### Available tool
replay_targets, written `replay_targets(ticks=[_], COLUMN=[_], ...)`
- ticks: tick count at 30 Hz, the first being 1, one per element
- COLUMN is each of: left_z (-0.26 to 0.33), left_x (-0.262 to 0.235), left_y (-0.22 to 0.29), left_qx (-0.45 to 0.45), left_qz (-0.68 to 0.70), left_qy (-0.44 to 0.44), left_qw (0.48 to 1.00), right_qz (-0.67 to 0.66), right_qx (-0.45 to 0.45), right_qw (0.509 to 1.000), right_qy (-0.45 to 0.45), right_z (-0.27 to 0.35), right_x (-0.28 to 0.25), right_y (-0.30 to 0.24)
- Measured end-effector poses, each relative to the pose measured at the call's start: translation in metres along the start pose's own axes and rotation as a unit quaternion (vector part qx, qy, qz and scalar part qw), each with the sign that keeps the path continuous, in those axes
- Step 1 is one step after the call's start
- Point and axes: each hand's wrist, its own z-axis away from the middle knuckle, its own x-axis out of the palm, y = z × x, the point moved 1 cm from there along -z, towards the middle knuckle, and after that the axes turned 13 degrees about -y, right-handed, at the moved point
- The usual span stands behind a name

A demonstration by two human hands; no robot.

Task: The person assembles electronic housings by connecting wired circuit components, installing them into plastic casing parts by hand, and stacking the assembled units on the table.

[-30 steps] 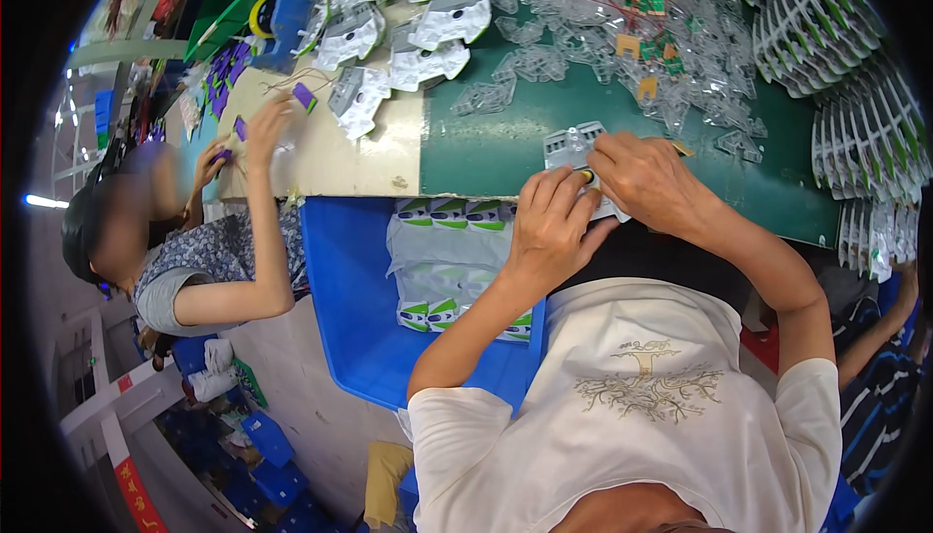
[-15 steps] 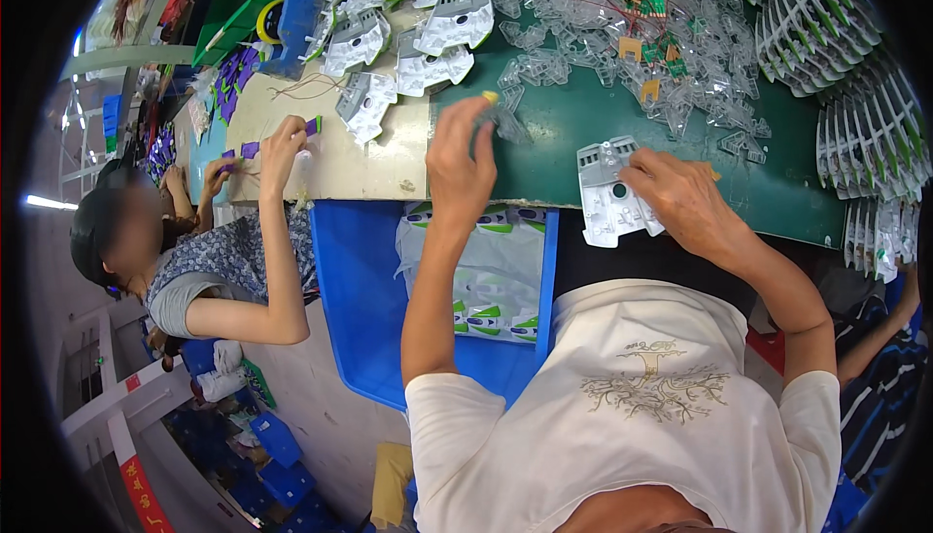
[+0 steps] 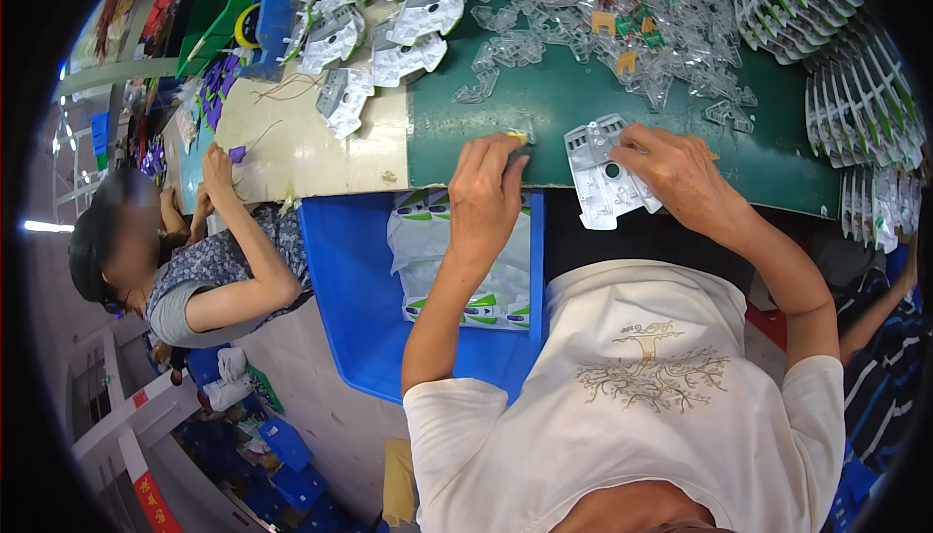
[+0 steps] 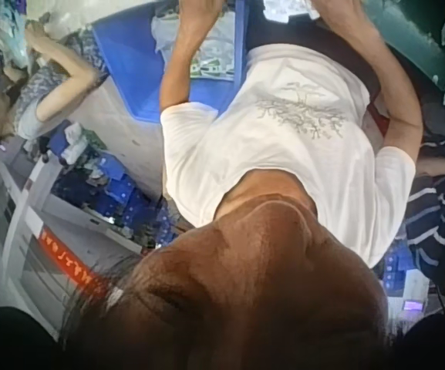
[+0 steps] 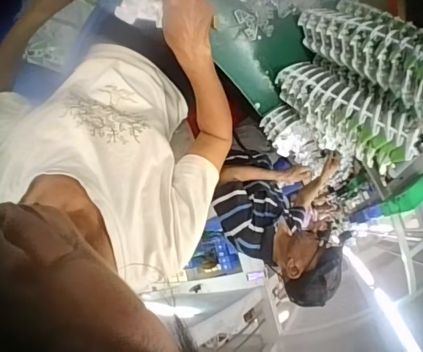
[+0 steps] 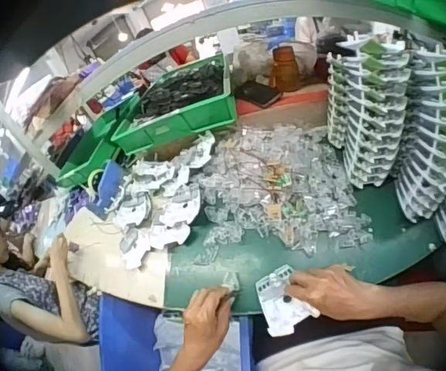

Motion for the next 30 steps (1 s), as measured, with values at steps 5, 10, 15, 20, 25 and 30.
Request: replay_targets(ticks=[5,10,15,20,25,30], left_z=[0.002,-0.011,-0.014,-0.013,-0.006,-0.015], left_x=[0.027,0.032,0.036,0.042,0.057,0.055], left_y=[0.027,0.029,0.031,0.031,0.029,0.030], left_qx=[0.149,0.202,0.189,0.177,0.117,0.138], left_qz=[0.068,-0.002,-0.034,0.001,0.132,0.183], left_qy=[-0.016,-0.019,-0.062,-0.019,0.042,0.000], left_qw=[0.986,0.979,0.979,0.984,0.984,0.973], right_qz=[0.002,0.009,-0.054,-0.138,-0.150,-0.134], right_qx=[-0.018,-0.058,-0.035,0.030,0.053,0.060], right_qw=[1.000,0.996,0.994,0.986,0.986,0.989], right_qy=[-0.006,0.062,0.091,0.093,0.043,0.025], right_z=[-0.003,-0.003,-0.004,-0.005,0.011,0.018], right_x=[0.002,0.007,0.010,0.003,-0.005,-0.007], right_y=[0.005,0.009,0.012,0.011,0.006,0.001])
